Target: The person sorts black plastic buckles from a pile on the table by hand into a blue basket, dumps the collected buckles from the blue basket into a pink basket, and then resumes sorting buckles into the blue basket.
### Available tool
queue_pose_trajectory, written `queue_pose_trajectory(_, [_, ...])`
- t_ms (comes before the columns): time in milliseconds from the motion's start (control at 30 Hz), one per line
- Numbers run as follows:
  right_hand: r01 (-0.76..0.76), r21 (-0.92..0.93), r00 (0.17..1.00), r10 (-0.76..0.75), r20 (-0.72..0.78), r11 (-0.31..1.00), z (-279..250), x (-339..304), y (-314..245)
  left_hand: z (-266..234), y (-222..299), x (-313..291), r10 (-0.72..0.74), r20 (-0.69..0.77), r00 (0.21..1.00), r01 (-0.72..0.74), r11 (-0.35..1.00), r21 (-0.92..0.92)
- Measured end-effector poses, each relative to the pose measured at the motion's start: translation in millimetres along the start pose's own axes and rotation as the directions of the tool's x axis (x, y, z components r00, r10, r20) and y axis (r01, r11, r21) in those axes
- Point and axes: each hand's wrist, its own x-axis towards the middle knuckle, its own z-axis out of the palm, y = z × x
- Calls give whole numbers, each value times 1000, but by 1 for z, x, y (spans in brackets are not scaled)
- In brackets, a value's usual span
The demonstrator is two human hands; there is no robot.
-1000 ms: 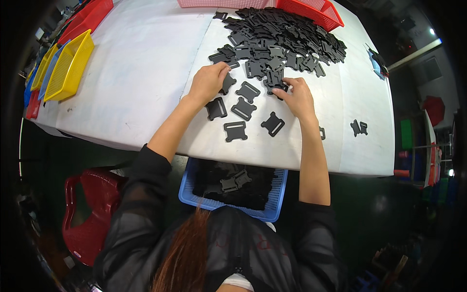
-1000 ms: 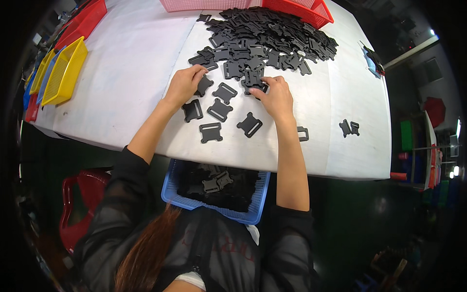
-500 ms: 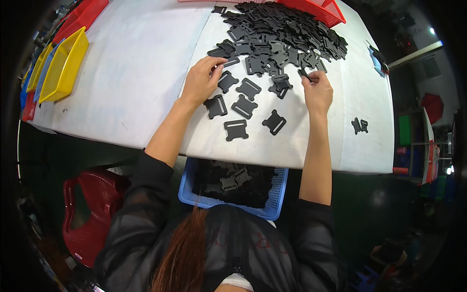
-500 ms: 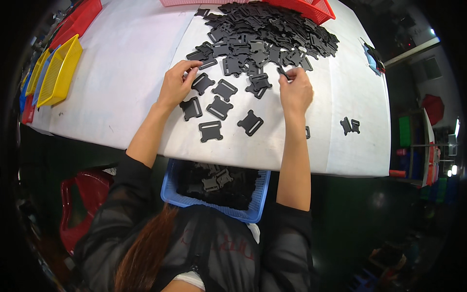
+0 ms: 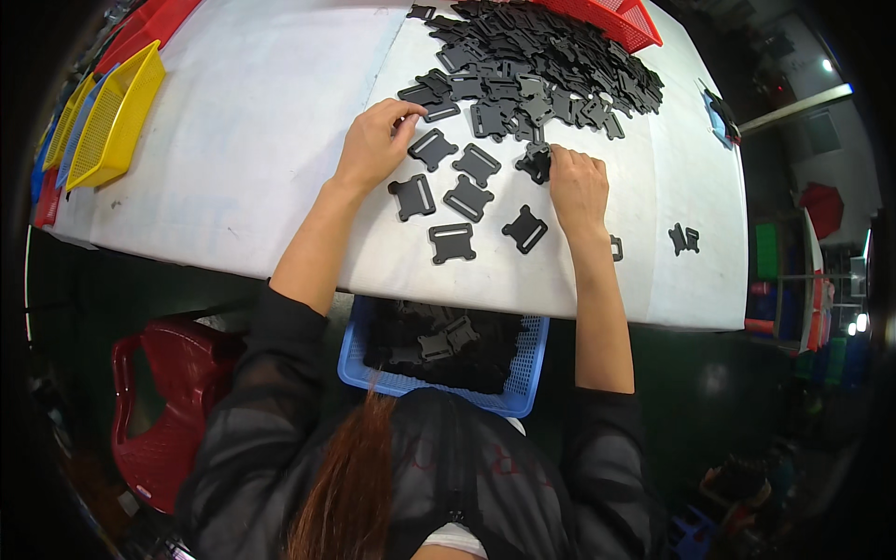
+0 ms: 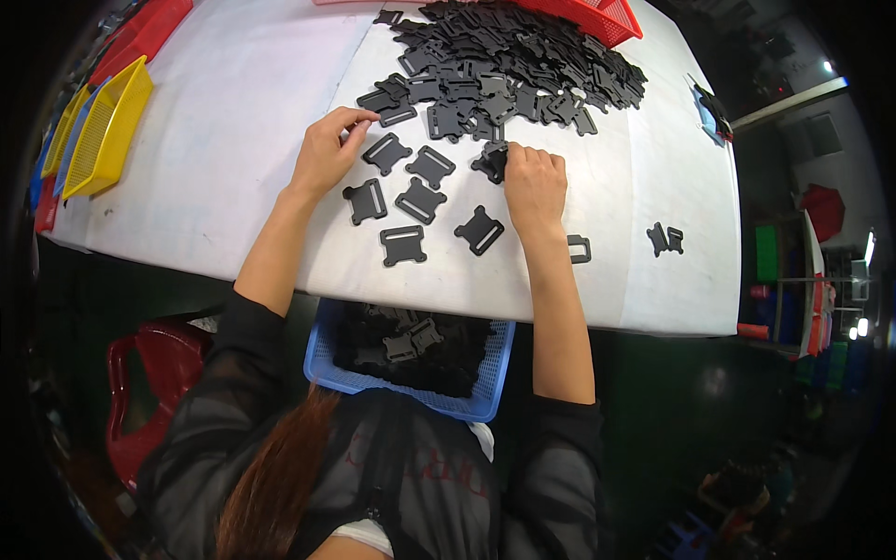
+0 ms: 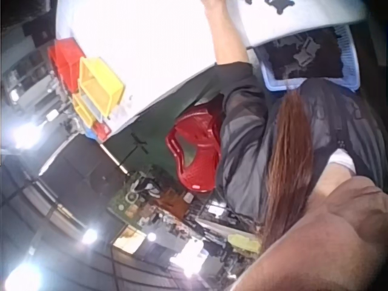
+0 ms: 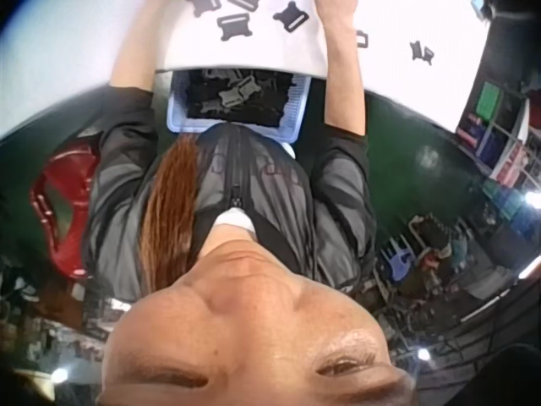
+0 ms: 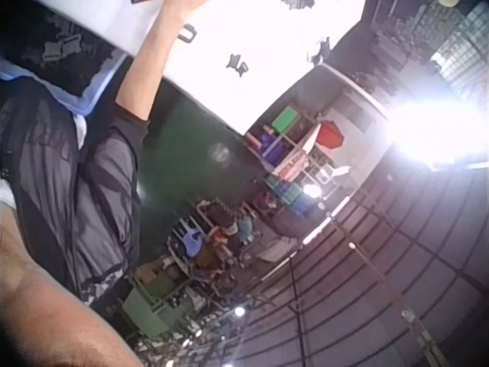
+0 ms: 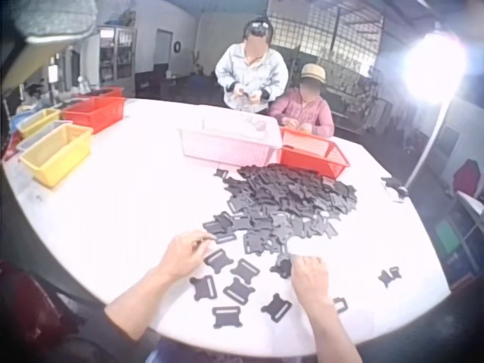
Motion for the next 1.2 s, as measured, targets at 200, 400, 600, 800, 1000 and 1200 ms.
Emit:
queue_pose_trajectory(200, [64,139,996,-71,45,988,-20,-9,-8,-6,-1,-2,-27,68,997,23,997,67])
queue_pose_trajectory(400, [123,-10,992,-123,9,992,-16,-12,4,-3,4,-1,-126,118,985,129,991,-22])
queue_pose_trajectory(600, [-462,728,869,424,256,507,-42,-47,19,-17,48,-50,201,151,968,-223,963,149])
queue_pose_trajectory(800, [-122,324,982,162,-98,938,-38,-100,-17,-12,59,-97,159,232,960,-227,925,306])
queue_pose_trajectory(1000, [-76,350,991,108,-73,933,-27,-94,-12,-18,45,-98,116,191,975,-159,960,231])
queue_pose_trajectory(1200, [-170,267,981,138,134,949,-19,-65,-15,-18,31,-72,96,174,980,-141,952,272])
